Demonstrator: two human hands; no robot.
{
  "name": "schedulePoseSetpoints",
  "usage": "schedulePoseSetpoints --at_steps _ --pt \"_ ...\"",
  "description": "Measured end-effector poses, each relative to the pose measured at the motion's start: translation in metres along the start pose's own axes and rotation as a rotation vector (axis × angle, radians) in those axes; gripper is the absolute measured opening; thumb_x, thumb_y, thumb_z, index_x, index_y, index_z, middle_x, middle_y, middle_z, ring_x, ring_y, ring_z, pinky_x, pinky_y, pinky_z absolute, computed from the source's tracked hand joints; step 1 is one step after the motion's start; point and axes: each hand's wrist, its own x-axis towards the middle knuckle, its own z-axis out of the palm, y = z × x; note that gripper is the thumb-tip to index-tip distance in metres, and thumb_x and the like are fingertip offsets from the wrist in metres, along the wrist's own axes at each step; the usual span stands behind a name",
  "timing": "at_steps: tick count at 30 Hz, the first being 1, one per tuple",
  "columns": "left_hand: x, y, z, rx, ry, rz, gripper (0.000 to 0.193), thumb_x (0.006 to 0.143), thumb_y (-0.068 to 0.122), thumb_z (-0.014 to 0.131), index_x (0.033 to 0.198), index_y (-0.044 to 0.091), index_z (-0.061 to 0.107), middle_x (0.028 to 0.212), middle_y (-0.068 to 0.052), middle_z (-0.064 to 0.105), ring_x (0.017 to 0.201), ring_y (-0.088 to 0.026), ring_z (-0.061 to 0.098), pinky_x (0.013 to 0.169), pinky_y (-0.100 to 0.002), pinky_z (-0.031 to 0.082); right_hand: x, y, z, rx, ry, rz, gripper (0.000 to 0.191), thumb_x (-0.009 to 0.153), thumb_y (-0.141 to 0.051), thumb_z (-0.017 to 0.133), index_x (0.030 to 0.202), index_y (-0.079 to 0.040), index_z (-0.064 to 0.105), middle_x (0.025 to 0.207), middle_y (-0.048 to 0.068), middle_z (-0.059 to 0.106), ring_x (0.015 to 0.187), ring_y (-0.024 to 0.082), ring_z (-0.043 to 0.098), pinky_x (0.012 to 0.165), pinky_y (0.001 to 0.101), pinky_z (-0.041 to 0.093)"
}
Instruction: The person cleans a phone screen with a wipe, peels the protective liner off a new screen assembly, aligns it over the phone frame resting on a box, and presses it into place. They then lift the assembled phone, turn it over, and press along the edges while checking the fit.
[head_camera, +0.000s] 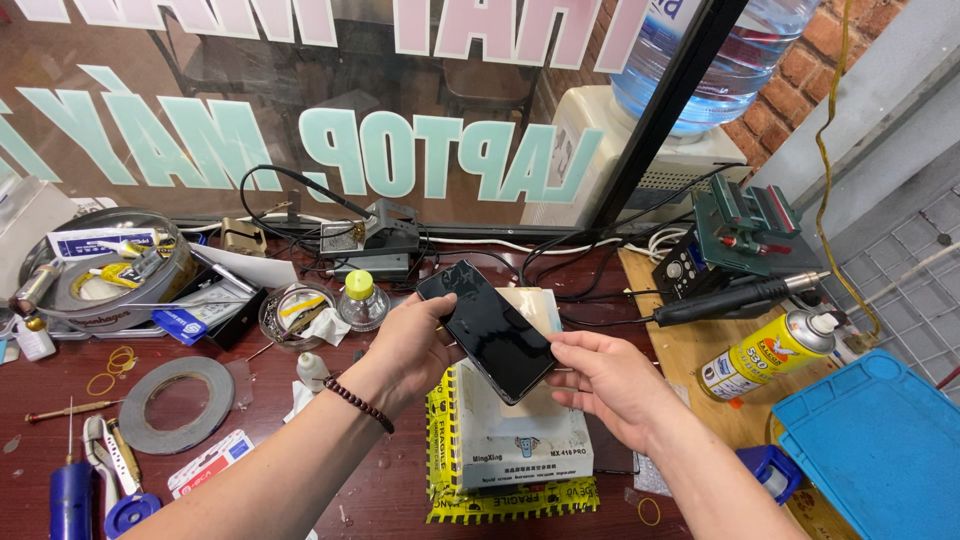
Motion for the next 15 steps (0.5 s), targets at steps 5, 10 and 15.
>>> schedulePoseSetpoints --at_steps 5,10,15 --pt "0.002 0.0011 0.0007 -0.014 0.01 -0.005 0.021 0.1 0.008 0.05 0.12 0.008 0.055 0.116 -0.011 0.066 0.102 -0.026 0.07 0.091 -0.052 0.06 0.0008 0.0005 0.0013 -0.018 0.002 -0.025 0.034 0.09 -0.01 0.069 0.123 -0.002 0.071 0.097 0.005 0.07 0.082 0.015 0.064 0.075 0.0334 0.058" --pt "-0.0016 0.0021 0.0039 0.006 0.005 -0.011 0.023 0.099 0.009 0.05 0.121 0.009 0.055 0.114 -0.009 0.066 0.1 -0.024 0.07 0.089 -0.052 0.059 0.0003 -0.0011 0.0012 -0.028 0.02 -0.012 0.035 0.088 -0.008 0.069 0.123 -0.003 0.072 0.095 0.004 0.069 0.081 0.014 0.063 0.075 0.0331 0.058" --pt "-0.0056 0.0025 0.0074 0.03 0.03 -0.015 0.02 0.099 0.009 0.053 0.118 0.011 0.053 0.111 -0.007 0.066 0.096 -0.022 0.068 0.085 -0.049 0.058 -0.0003 -0.0011 0.0013 -0.029 0.021 -0.016 0.036 0.088 -0.006 0.069 0.124 -0.004 0.072 0.094 0.004 0.069 0.081 0.013 0.062 0.075 0.0325 0.058"
